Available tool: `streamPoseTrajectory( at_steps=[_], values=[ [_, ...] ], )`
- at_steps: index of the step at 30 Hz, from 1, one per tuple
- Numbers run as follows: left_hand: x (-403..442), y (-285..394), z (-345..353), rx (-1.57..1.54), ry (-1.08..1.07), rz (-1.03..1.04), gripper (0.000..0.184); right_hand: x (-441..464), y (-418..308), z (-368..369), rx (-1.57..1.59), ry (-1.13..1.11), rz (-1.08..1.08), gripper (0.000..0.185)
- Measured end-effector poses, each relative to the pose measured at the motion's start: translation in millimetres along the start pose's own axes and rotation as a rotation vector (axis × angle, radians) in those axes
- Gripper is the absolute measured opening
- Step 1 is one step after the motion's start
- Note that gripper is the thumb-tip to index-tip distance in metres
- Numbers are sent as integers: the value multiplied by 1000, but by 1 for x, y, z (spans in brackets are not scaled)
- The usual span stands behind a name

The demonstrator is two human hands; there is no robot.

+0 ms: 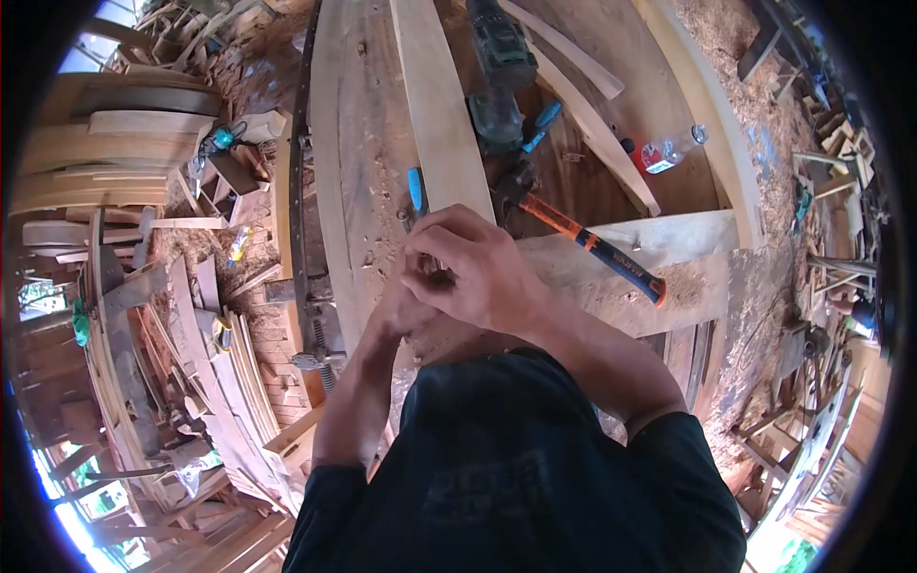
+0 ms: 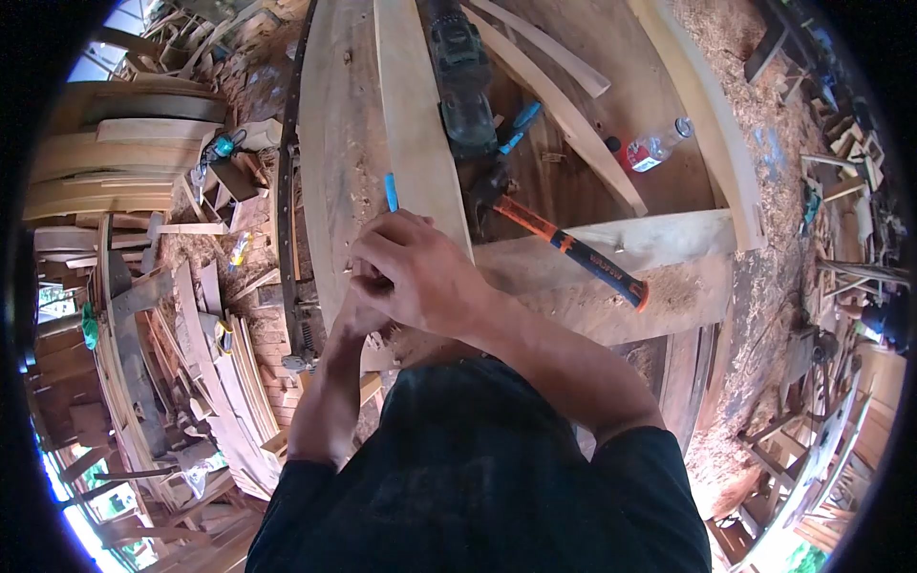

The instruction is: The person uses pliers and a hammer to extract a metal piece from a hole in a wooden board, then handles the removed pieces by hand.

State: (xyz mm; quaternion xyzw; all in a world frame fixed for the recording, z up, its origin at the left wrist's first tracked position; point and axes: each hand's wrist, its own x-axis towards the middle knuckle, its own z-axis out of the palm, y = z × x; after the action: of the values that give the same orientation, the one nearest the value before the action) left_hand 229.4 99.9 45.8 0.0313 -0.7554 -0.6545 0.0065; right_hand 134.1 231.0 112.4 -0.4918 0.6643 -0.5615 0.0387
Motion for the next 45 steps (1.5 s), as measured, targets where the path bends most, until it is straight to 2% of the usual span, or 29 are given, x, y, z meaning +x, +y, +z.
streamPoseTrajectory(
  at_steps=[3,5,8,10,12,14,16,18,20,21,24,26,27,29,32,33,36,38,39,41,42,44,45],
  values=[
    [9,-1,4,-65,48,-124,62,3,0,5,-3,64,79,32],
    [12,-4,18,-34,209,-69,59,2,-4,11,-6,131,194,32],
    [14,-15,44,51,486,83,55,8,2,14,-50,96,78,32],
    [16,-20,47,105,516,127,52,12,9,12,20,-29,159,31],
    [17,-20,35,147,481,136,49,20,16,10,76,-134,232,29],
    [18,-15,17,129,301,22,47,27,21,7,116,-221,305,27],
    [17,1,4,37,149,-114,42,36,21,-1,293,-275,357,24],
    [8,11,6,-165,127,-278,37,38,16,-10,432,-333,376,23],
    [-1,7,16,3,179,-20,40,38,10,-20,529,-392,356,23],
    [-4,2,20,82,200,103,41,38,8,-25,472,-428,301,25],
    [-8,-4,17,-139,128,-119,60,36,7,-35,261,-498,149,28],
    [-6,12,23,-236,174,-39,69,35,9,-38,74,-503,59,30],
    [-2,21,27,-281,198,7,73,35,8,-40,97,-522,89,30],
    [-2,21,63,-600,438,-28,78,31,2,-43,147,-563,148,31],
    [-36,-12,84,-505,467,-63,81,24,-2,-52,257,-490,116,30],
    [-37,-4,86,-399,445,21,81,20,-5,-52,258,-468,124,29],
    [-31,15,76,-260,452,105,64,13,-9,-56,217,-380,142,27],
    [-42,25,51,-137,420,-16,52,13,-14,-59,141,-290,147,24],
    [-37,42,31,-215,404,-61,44,14,-16,-58,131,-159,100,21],
    [-18,53,7,-340,414,-26,32,9,-18,-62,237,-71,252,21],
    [-10,47,1,-329,402,20,31,6,-20,-63,292,-30,327,21],
    [0,31,-9,-311,377,106,29,-1,-17,-60,274,-17,329,22],
    [6,36,-9,-331,368,39,28,-5,-16,-57,267,-13,331,23]
  ],
)
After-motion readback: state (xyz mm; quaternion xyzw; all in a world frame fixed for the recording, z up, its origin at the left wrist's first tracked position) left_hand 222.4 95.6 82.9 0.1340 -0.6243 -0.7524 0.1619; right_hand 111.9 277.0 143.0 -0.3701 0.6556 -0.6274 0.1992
